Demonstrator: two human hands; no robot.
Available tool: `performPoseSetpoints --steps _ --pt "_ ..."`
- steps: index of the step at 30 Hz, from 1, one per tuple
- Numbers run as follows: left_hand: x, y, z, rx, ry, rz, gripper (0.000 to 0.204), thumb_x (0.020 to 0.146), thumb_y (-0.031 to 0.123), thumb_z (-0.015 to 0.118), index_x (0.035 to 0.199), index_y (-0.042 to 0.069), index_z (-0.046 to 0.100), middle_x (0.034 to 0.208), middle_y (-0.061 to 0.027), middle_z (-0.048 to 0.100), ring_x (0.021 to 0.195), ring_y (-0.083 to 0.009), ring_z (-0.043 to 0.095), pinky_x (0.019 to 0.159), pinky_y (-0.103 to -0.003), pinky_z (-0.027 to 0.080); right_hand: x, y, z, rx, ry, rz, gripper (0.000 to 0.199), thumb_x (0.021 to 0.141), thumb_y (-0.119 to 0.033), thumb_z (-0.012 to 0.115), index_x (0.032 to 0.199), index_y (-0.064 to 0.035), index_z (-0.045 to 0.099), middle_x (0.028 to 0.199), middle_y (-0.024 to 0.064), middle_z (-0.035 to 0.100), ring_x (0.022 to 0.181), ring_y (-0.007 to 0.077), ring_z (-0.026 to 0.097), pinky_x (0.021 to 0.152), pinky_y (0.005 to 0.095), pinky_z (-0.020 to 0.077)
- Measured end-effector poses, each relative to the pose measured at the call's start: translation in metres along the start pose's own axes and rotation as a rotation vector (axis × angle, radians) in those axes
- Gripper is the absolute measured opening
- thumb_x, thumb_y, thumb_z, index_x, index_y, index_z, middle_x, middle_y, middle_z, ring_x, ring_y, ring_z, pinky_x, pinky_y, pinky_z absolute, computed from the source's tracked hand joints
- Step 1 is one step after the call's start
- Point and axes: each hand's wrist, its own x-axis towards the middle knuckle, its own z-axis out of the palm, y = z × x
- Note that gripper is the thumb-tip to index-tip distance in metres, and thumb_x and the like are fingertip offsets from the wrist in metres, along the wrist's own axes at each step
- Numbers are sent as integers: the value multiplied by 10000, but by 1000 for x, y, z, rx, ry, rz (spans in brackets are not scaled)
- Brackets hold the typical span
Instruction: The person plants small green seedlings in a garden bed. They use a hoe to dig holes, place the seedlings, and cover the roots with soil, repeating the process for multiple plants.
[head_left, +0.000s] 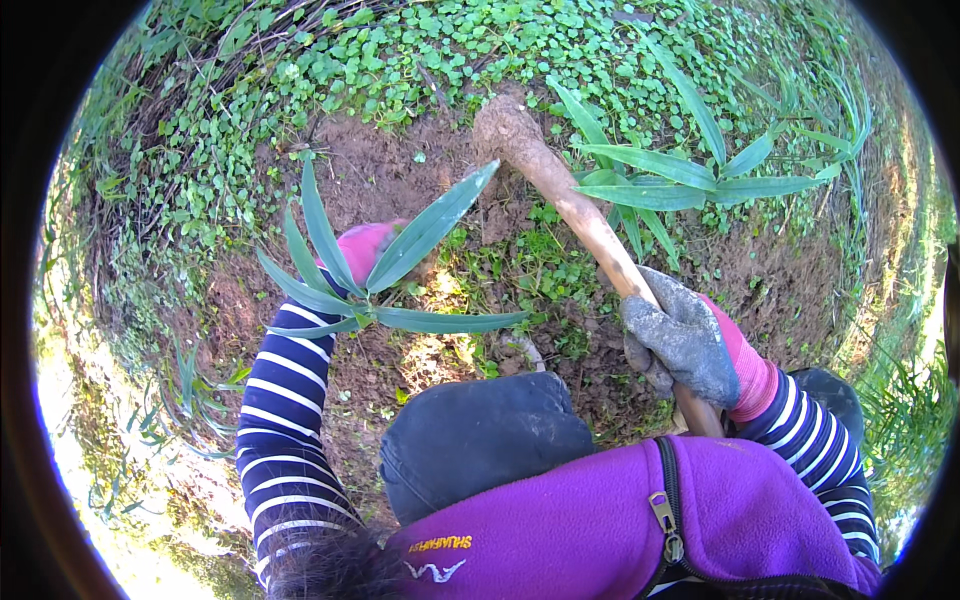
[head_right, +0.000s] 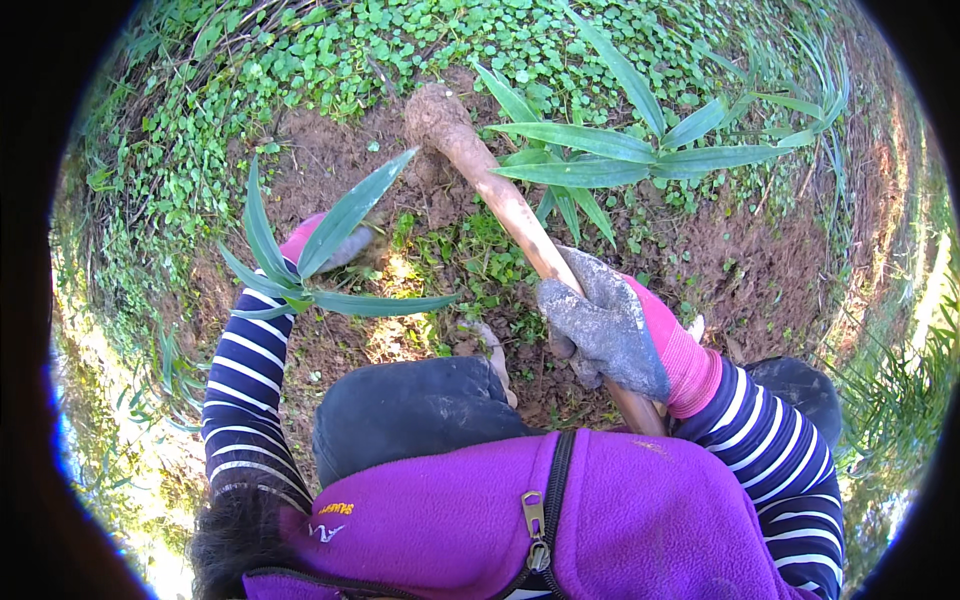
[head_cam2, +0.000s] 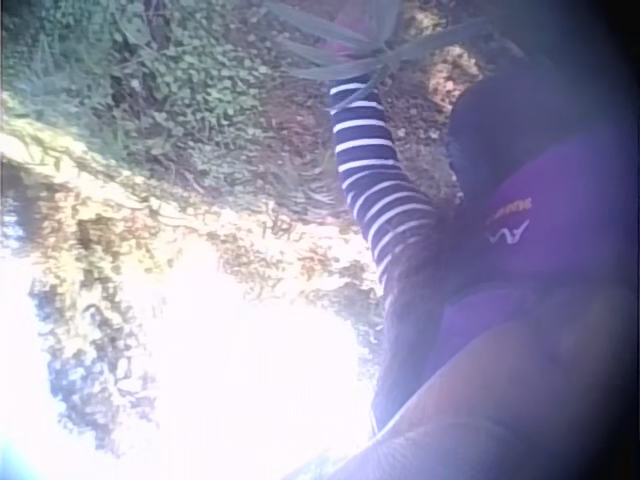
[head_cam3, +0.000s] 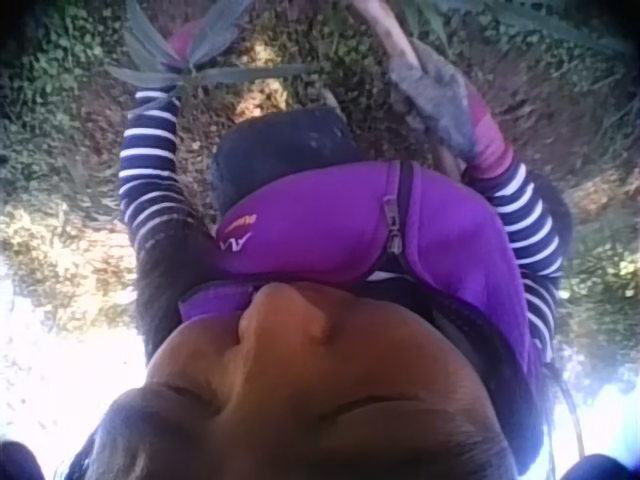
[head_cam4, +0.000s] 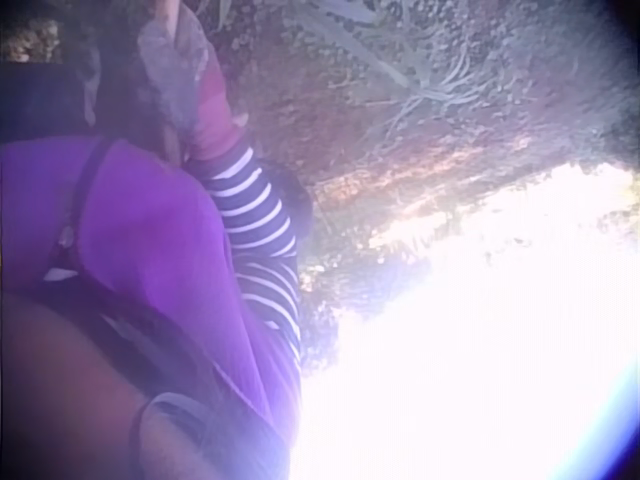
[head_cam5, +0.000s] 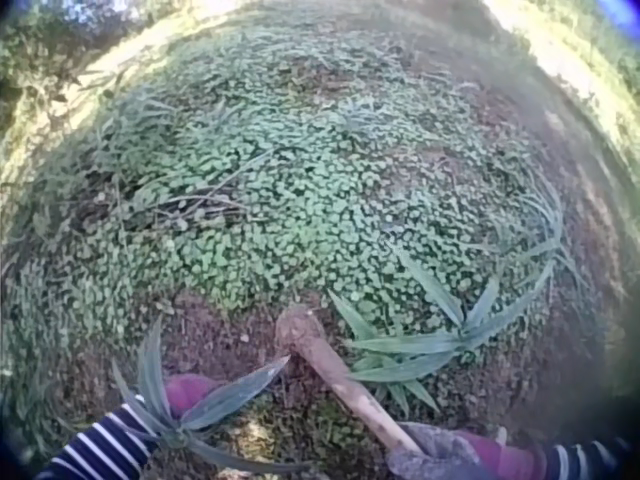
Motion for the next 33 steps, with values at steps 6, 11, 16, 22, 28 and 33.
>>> performPoseSetpoints --steps 6,11,16,22,28,33 --pt "-3 17 -14 -120 -63 108 589 848 306 754 1341 61 544 1227 -101 650 1108 -212 610 932 -382 489 0 1 1 51 -10 12 542 996 -358 543 1447 -96 392 733 3 542 512 63 475 454 228 413" --pt "-23 -1 -6 -12 63 43 571 864 261 703 1367 64 519 1219 -156 645 1130 -291 622 949 -389 484 0 4 -1 24 -6 9 538 996 -364 545 1440 -96 398 727 6 546 512 66 482 451 231 414" --pt "-28 -52 -7 37 74 -153 614 849 248 770 1373 40 526 1241 -93 627 1117 -218 580 964 -375 472 4 5 -2 -5 -11 -25 454 996 -382 546 1326 -80 468 720 6 548 510 64 488 448 228 417" --pt "-100 -102 -12 -380 136 -314 570 868 238 717 1341 16 488 1144 -161 648 1024 -271 634 915 -385 508 4 6 -3 76 -21 -38 471 992 -418 544 1293 -64 464 708 12 553 493 69 466 432 223 384" --pt "-198 -155 37 254 2 -840 688 801 341 774 1358 29 516 1309 -197 603 1198 -317 590 1029 -404 460 3 4 -5 80 7 -57 419 1005 -354 532 1303 -67 466 695 13 541 489 79 463 444 231 414" --pt "-219 -136 86 -685 637 -355 445 886 270 697 1248 33 593 1311 -156 597 1160 -293 601 1002 -390 472 7 3 0 70 18 -97 536 981 -373 576 1409 -80 441 701 15 516 489 79 424 449 218 371"
